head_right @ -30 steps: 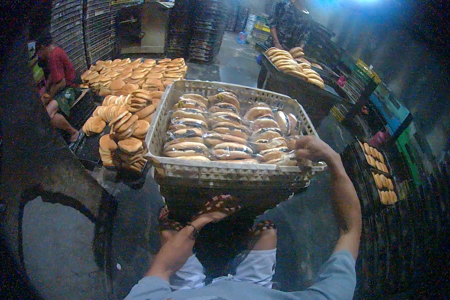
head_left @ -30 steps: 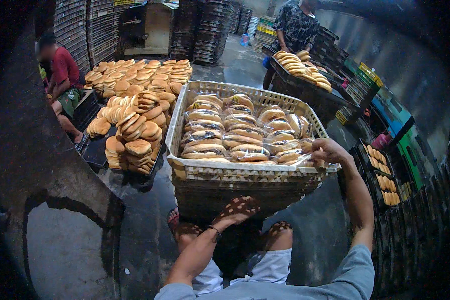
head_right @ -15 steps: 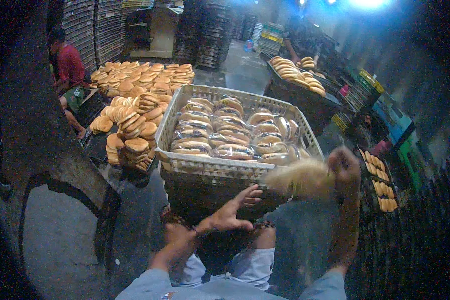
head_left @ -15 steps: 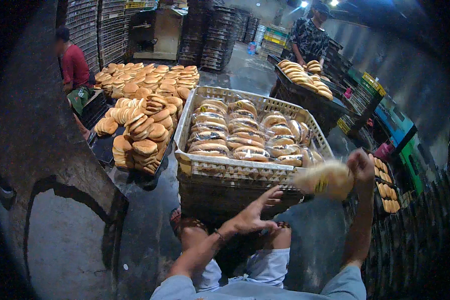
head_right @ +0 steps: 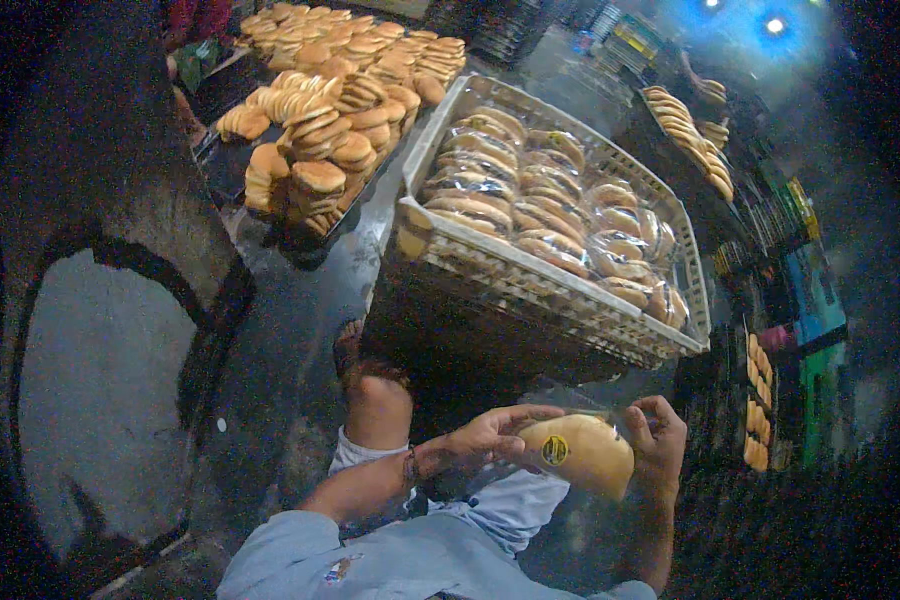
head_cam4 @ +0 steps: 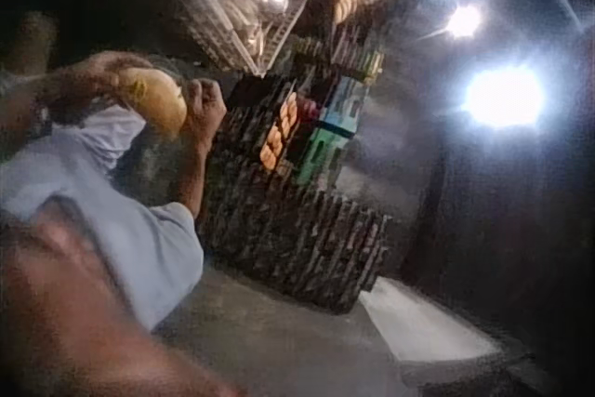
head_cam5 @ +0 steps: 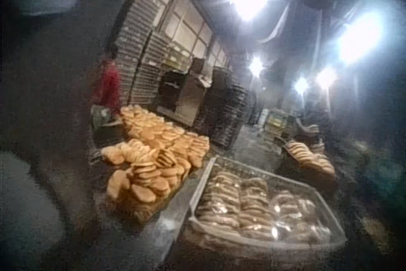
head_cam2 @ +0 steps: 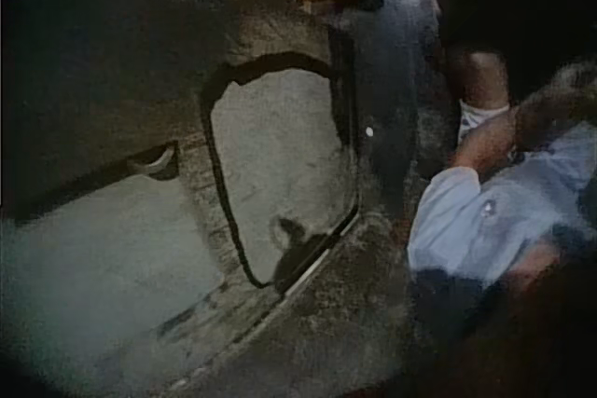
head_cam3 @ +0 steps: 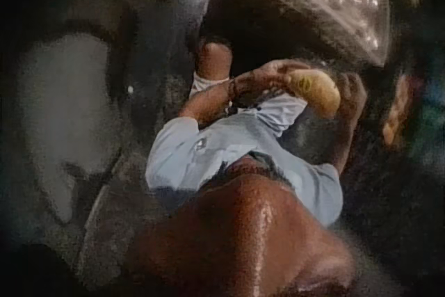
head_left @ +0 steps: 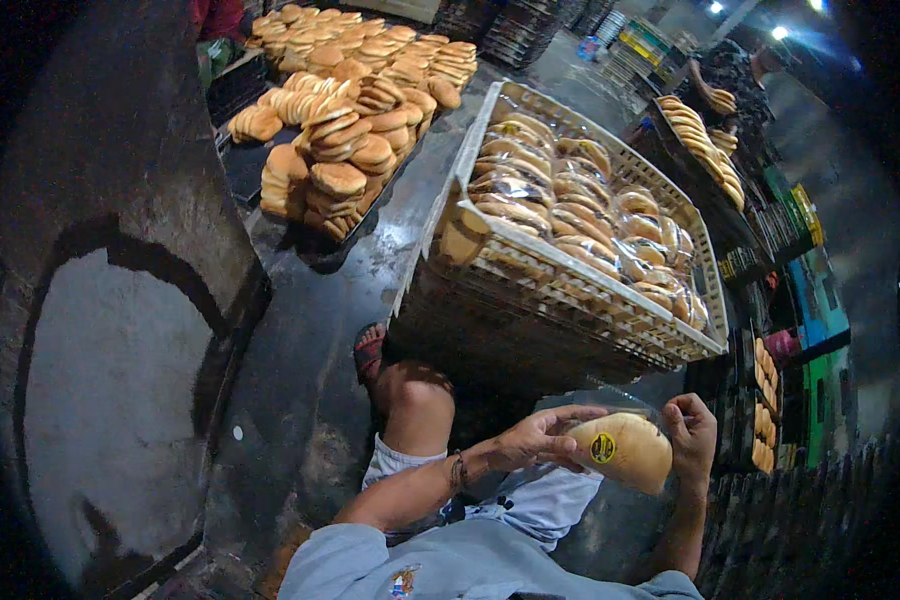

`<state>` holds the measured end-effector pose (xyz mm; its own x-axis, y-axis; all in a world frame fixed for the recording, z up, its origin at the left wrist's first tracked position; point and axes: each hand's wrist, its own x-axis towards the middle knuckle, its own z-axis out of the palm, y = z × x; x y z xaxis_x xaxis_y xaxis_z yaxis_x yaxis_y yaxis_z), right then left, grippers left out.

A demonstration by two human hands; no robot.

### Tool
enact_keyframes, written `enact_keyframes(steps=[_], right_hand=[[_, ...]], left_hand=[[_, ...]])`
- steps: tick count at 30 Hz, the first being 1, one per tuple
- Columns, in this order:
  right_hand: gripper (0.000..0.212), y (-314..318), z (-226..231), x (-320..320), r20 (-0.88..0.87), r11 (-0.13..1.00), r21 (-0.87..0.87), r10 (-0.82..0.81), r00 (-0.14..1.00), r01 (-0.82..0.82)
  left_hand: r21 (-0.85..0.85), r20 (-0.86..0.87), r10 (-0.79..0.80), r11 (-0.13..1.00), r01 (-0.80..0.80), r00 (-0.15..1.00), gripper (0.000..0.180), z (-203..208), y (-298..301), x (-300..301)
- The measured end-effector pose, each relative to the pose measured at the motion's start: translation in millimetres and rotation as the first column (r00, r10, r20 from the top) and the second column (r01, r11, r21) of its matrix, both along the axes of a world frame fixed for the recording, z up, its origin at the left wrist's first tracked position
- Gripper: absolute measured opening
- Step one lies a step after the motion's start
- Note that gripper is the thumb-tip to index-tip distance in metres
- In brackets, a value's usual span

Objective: The person repeatedly picks buns from a crate, places them into clear plastic bags, seals the bags, and returns them to the crate. The process is performed one at a time in a continuous loop.

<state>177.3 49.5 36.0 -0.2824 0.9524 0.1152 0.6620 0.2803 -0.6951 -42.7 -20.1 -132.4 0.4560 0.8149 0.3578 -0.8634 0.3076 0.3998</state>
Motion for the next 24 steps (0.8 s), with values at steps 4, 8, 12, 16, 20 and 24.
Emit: enact_keyframes(steps=[4,8,12,16,20,24], right_hand=[[0.026,-3,-3,-14,0.064,0.996,-0.075,0.052,0.997,-0.047],[0.04,-2,1,-24,-0.151,0.985,-0.172,-0.002,0.989,-0.024],[0.064,-4,-1,-13,-0.355,0.965,-0.241,0.009,0.935,-0.101],[0.08,-5,-1,-5,-0.042,0.977,-0.108,0.182,0.982,-0.186],[0.079,-17,-4,-15,-0.167,0.973,-0.184,0.106,0.98,-0.137],[0.075,-25,-5,-20,-0.26,0.958,-0.266,0.039,0.965,-0.111]], left_hand=[[0.056,-0.117,0.103,0.994,-0.097,0.988,0.077,-25,4,9],[-0.018,-0.154,0.18,0.983,-0.185,0.972,0.063,-40,3,11],[-0.202,-0.145,0.281,0.93,-0.306,0.949,0.052,-32,-6,-5],[-0.145,-0.188,0.405,0.89,-0.433,0.895,0.048,-30,-7,-8],[-0.112,-0.237,0.426,0.881,-0.46,0.873,0.047,-25,-9,-10],[-0.097,-0.243,0.431,0.88,-0.464,0.869,0.049,-24,-9,-8]])
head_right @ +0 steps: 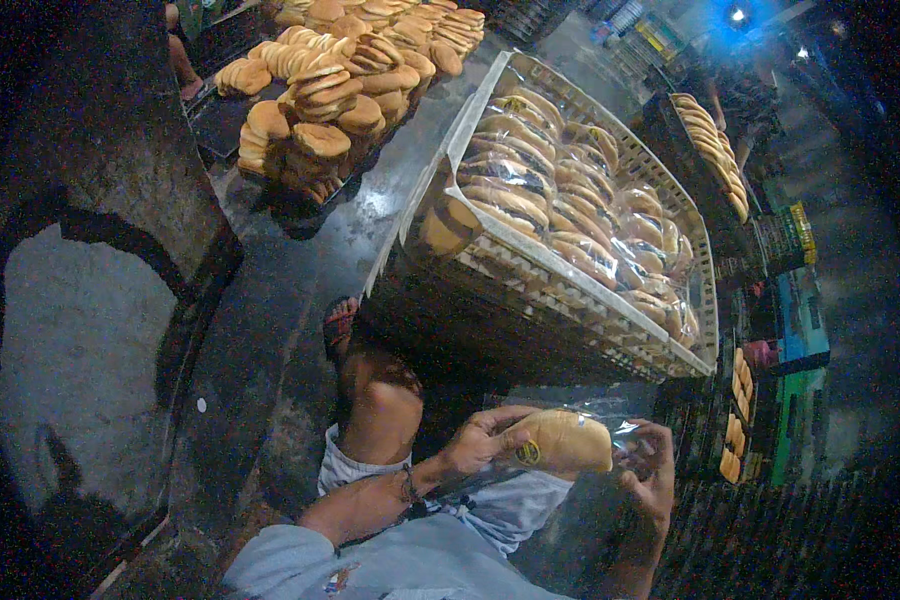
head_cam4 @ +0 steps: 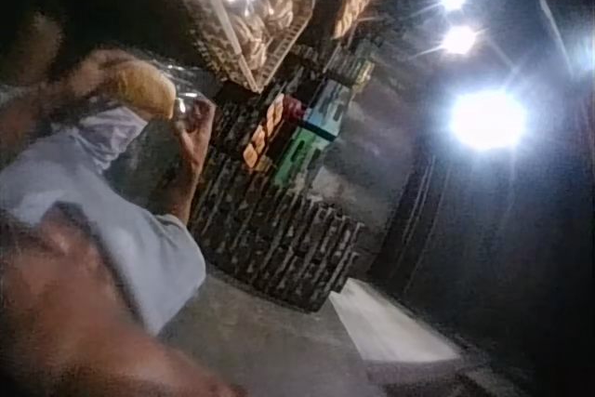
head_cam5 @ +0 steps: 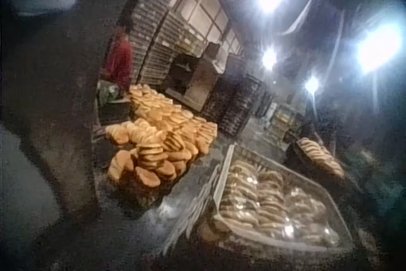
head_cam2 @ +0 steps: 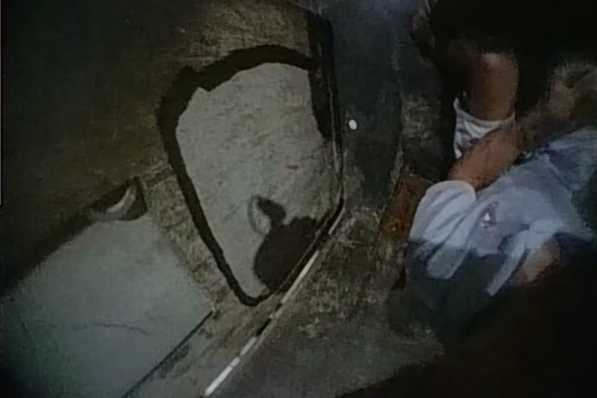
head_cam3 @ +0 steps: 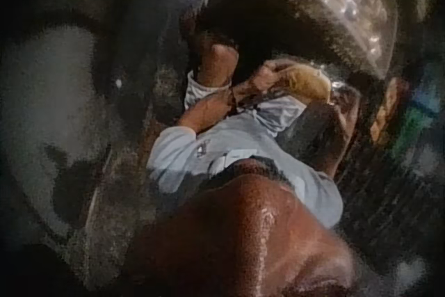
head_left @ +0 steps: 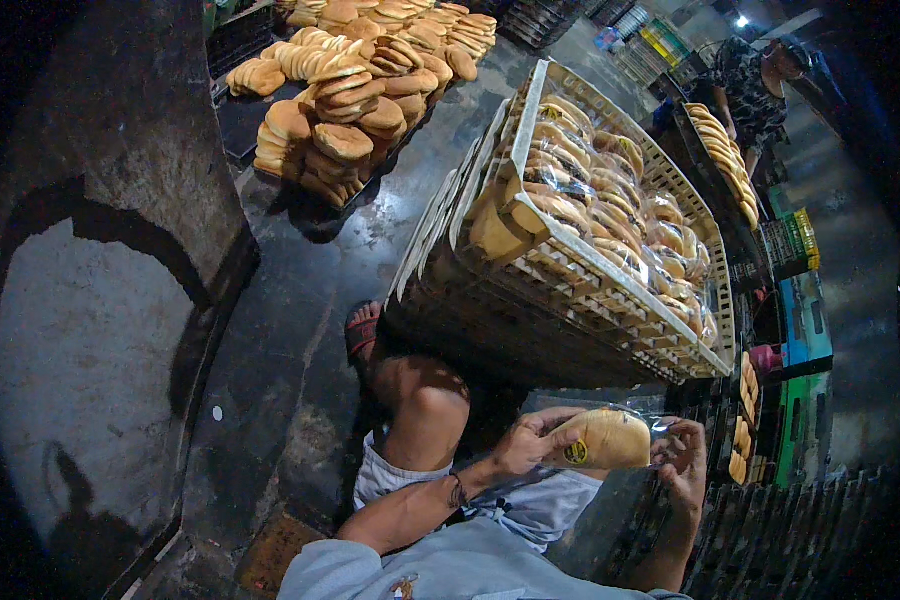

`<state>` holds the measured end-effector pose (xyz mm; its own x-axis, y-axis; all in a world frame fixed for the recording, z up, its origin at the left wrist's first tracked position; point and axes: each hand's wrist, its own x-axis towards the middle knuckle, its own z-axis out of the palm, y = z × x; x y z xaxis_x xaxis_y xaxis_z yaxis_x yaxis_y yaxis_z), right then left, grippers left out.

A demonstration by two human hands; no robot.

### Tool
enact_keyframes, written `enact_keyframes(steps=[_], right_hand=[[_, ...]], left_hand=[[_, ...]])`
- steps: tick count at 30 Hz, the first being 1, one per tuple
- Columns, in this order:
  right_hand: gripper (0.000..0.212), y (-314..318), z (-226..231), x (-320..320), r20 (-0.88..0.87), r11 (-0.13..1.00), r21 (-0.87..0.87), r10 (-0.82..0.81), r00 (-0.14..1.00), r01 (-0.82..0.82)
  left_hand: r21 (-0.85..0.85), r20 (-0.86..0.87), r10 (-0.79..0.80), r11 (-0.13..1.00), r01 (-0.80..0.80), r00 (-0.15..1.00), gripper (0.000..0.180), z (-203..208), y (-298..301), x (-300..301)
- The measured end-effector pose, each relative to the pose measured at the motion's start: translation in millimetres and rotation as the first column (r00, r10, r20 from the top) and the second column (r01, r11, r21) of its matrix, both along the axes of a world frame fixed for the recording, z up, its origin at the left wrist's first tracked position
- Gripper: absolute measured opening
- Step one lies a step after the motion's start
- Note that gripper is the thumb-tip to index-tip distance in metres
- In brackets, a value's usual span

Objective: The person repeatedly picks buns from a crate, places them into clear plastic bags, seals the bags, and returns them to the crate. The process is performed one at a time in a continuous loop.

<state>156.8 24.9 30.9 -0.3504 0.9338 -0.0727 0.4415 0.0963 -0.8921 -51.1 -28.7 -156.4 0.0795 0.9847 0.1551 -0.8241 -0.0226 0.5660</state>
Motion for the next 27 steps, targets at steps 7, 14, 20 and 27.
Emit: enact_keyframes(steps=[7,14,20,27], right_hand=[[0.067,10,-12,25,0.173,0.971,-0.074,0.238,0.956,-0.228],[0.077,-4,-4,12,0.025,1.0,-0.007,0.029,0.999,-0.029],[0.059,8,-10,33,0.183,0.973,-0.015,0.231,0.956,-0.232],[0.051,13,-7,41,0.365,0.933,-0.008,0.338,0.868,-0.36]], left_hand=[[0.007,-0.036,-0.052,0.999,0.053,0.998,0.051,-13,0,5],[0.053,-0.033,-0.006,0.999,0.008,0.999,0.057,-19,4,8],[0.004,-0.108,-0.093,0.996,0.094,0.99,0.059,-29,5,19],[-0.018,-0.138,-0.142,0.99,0.141,0.98,0.059,-9,-1,5]])
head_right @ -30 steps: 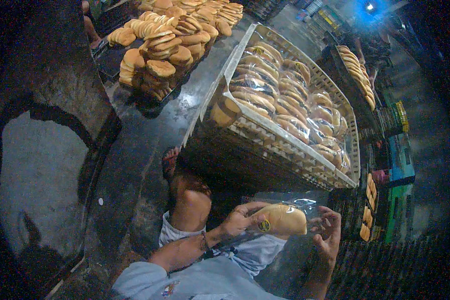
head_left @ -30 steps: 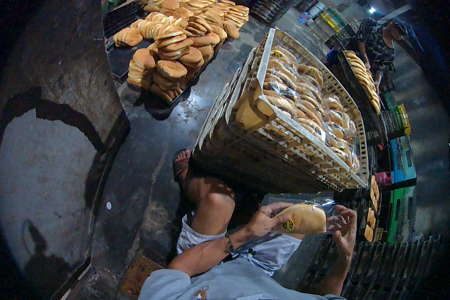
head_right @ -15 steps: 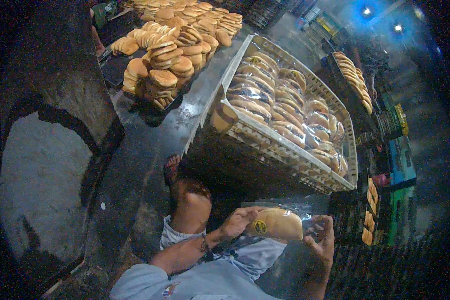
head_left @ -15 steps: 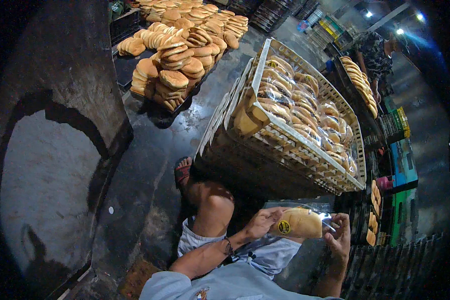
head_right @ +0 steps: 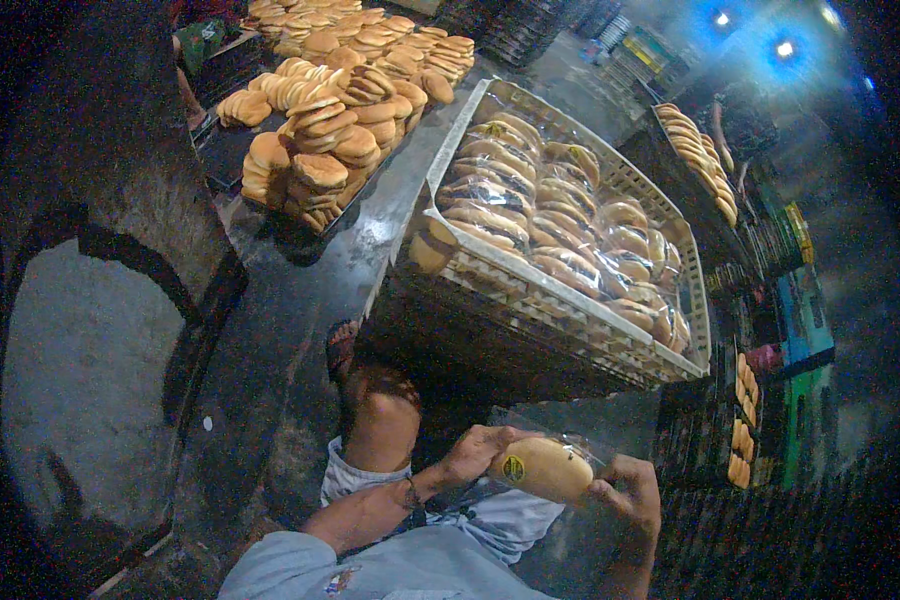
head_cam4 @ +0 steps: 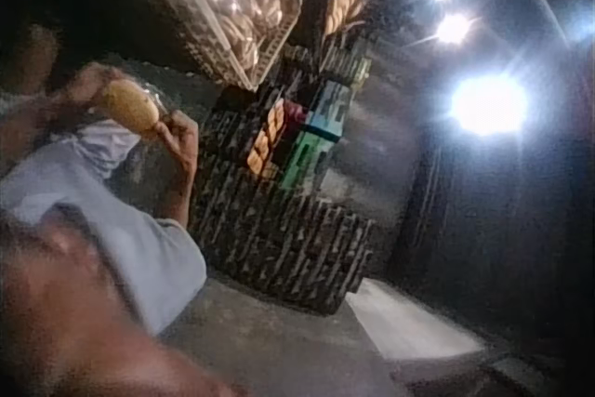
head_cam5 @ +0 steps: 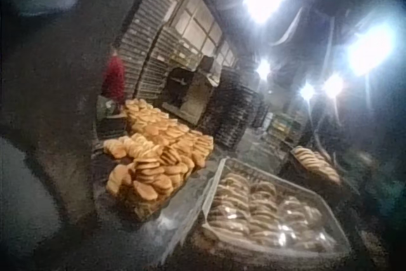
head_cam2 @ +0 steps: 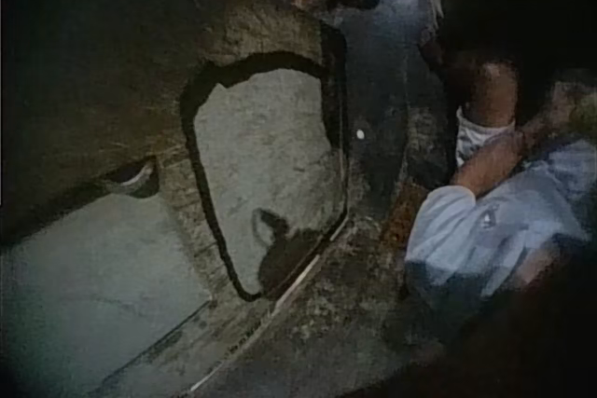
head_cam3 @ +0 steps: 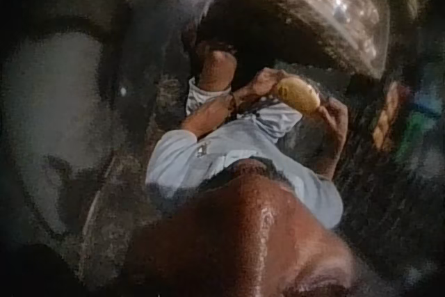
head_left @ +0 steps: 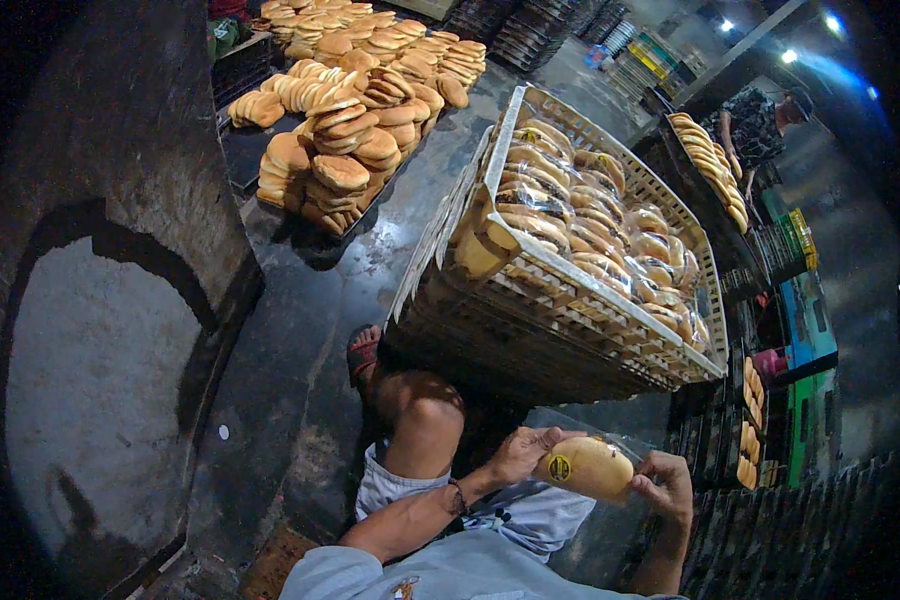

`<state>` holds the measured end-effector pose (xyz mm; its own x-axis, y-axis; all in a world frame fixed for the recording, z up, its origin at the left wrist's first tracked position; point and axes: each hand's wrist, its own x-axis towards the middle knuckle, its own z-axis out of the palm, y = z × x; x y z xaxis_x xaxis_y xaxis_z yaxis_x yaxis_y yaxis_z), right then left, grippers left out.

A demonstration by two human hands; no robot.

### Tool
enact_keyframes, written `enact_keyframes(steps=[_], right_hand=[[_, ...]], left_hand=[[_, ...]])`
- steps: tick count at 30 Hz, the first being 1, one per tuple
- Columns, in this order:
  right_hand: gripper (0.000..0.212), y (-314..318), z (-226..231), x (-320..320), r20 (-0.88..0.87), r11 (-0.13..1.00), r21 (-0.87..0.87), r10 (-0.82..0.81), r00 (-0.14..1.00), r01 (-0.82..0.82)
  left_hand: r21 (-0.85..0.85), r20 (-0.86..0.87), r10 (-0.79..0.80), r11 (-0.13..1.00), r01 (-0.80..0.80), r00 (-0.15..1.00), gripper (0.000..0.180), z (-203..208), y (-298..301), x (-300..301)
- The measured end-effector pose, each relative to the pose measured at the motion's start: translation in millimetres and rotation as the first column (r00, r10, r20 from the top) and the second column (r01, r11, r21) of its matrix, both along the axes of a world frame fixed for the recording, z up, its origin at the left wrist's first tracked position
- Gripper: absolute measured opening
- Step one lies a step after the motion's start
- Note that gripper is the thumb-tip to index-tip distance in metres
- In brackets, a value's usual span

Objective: The person repeatedly picks buns from a crate, places them into clear plastic bags, seals the bags, and returns them to the crate. The process is performed one at a time in a continuous loop.

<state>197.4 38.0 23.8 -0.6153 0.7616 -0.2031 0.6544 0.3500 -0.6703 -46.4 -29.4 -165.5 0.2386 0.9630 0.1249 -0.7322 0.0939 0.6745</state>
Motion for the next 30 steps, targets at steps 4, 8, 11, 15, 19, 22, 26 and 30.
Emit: enact_keyframes(steps=[4,8,11,15,19,22,26,30], right_hand=[[0.051,-9,-7,-2,-0.185,0.964,-0.098,-0.262,0.947,0.248],[0.052,-14,-10,-6,-0.215,0.961,-0.127,-0.269,0.939,0.246],[0.051,-25,-6,-17,-0.306,0.932,-0.174,-0.358,0.882,0.318],[0.044,-7,-21,18,-0.256,0.994,-0.036,-0.107,0.961,0.101],[0.033,-6,-19,9,-0.106,0.998,0.05,0.052,0.993,-0.047],[0.031,-8,-18,0,-0.092,0.999,0.026,0.042,0.995,-0.04],[0.028,-19,10,-22,-0.255,0.992,-0.099,0.053,0.965,-0.08],[0.027,-14,9,-18,-0.449,0.962,-0.125,0.164,0.878,-0.244]], left_hand=[[0.02,0.074,0.091,0.996,-0.092,0.993,0.061,-9,5,7],[0.055,-0.003,0.152,0.987,-0.152,0.988,0.064,-3,3,-1],[0.042,0.059,0.143,0.988,-0.145,0.988,0.066,-11,6,4],[0.076,0.014,0.144,0.987,-0.144,0.99,0.068,-11,9,5],[0.075,-0.071,0.111,0.992,-0.106,0.991,0.067,-5,5,2],[0.034,-0.067,0.075,0.997,-0.073,0.995,0.069,-9,5,2],[-0.076,-0.063,0.107,0.991,-0.112,0.992,0.054,-9,4,-6],[-0.276,-0.062,0.293,0.913,-0.299,0.954,0.031,-19,11,-18]])
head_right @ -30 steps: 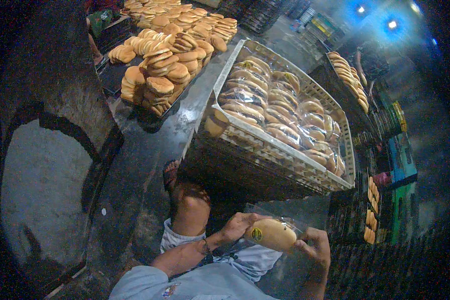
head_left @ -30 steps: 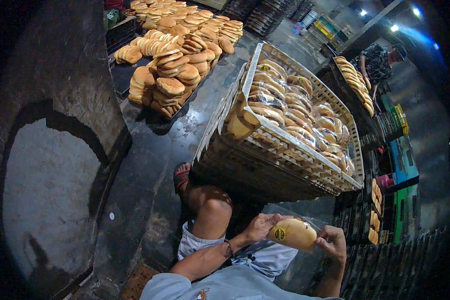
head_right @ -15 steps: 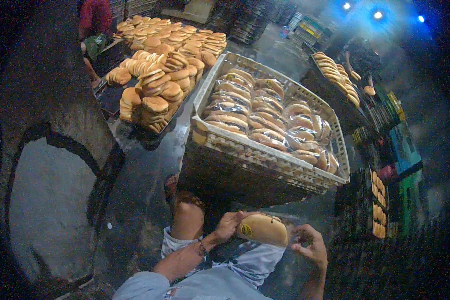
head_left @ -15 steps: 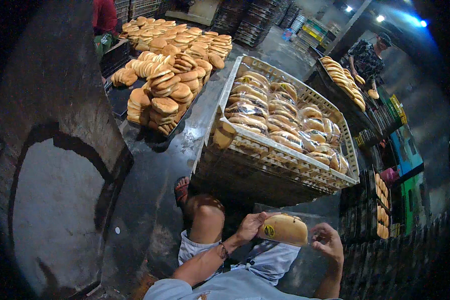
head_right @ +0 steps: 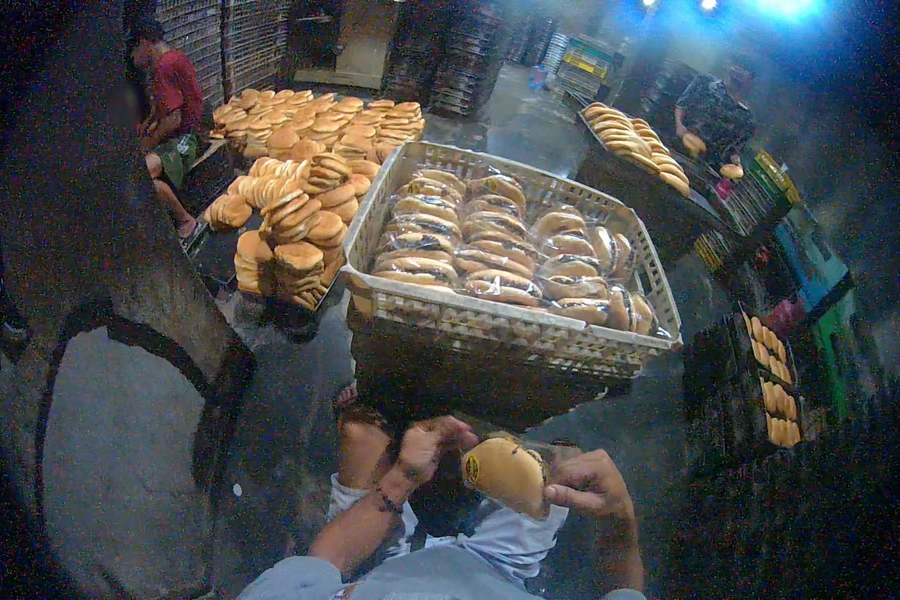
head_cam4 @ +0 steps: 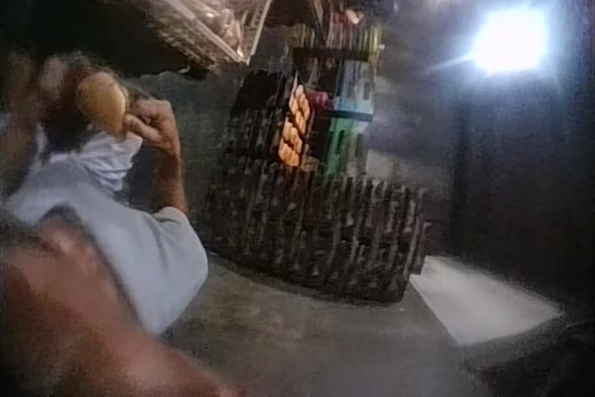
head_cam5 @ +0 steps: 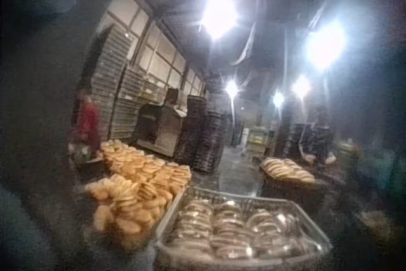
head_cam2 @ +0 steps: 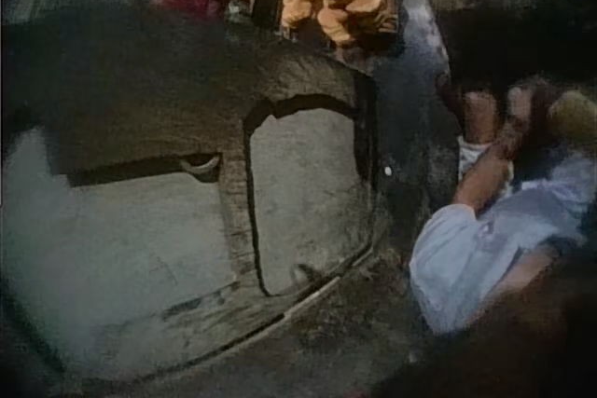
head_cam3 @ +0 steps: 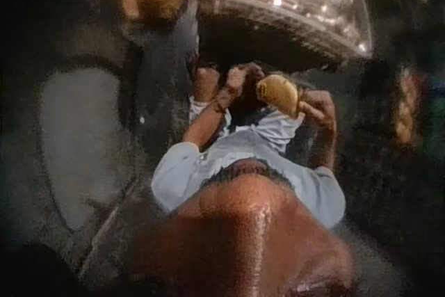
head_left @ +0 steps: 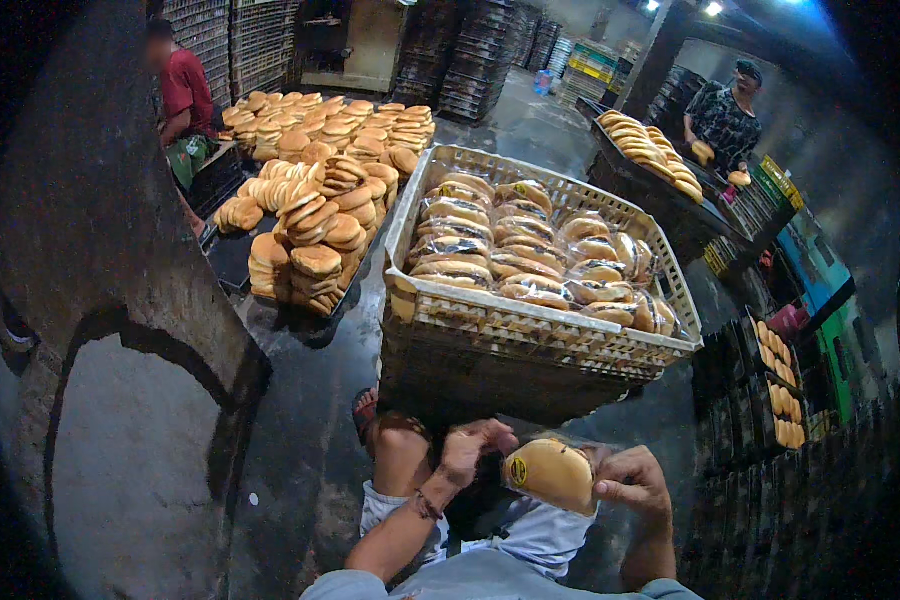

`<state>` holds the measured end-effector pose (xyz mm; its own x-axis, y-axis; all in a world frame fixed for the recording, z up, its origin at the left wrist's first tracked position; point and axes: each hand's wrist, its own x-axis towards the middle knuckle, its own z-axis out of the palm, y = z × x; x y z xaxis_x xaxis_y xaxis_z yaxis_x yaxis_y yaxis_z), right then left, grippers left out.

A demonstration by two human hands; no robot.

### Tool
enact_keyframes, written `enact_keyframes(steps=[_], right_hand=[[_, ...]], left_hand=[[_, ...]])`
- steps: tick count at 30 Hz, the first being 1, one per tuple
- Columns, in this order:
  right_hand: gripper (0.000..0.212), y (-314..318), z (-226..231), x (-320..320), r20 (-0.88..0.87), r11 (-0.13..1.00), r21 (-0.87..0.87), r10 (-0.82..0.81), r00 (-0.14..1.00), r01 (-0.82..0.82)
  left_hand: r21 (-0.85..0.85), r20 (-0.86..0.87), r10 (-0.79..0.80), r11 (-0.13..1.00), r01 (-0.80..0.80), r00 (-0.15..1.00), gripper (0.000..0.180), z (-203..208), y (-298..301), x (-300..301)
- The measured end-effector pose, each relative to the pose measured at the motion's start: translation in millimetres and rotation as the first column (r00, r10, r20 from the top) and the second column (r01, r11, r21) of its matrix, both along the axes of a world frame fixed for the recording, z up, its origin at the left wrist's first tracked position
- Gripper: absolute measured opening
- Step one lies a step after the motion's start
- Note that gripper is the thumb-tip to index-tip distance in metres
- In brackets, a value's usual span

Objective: The person repeatedly picks buns from a crate, places them into clear plastic bags, seals the bags, and returns them to the crate. The process is performed one at a time in a continuous loop.

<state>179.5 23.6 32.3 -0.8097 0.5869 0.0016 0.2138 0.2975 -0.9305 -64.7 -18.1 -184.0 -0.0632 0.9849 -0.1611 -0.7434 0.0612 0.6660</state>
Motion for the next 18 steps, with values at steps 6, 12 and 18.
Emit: enact_keyframes(steps=[6,12,18], right_hand=[[0.029,9,-119,-2,0.53,0.969,0.246,-0.138,0.837,0.004],[0.03,-2,-110,-26,0.495,0.961,0.237,-0.245,0.834,0.141],[0.031,-2,-79,-34,0.359,0.956,0.293,-0.095,0.929,-0.015]], left_hand=[[0.229,-0.33,0.361,0.927,-0.297,0.872,0.026,32,-20,-33],[0.304,-0.807,0.106,0.918,0.254,0.581,0.067,75,-51,-27],[0.198,-0.941,0.027,0.853,0.484,0.337,0.108,55,-39,-6]])
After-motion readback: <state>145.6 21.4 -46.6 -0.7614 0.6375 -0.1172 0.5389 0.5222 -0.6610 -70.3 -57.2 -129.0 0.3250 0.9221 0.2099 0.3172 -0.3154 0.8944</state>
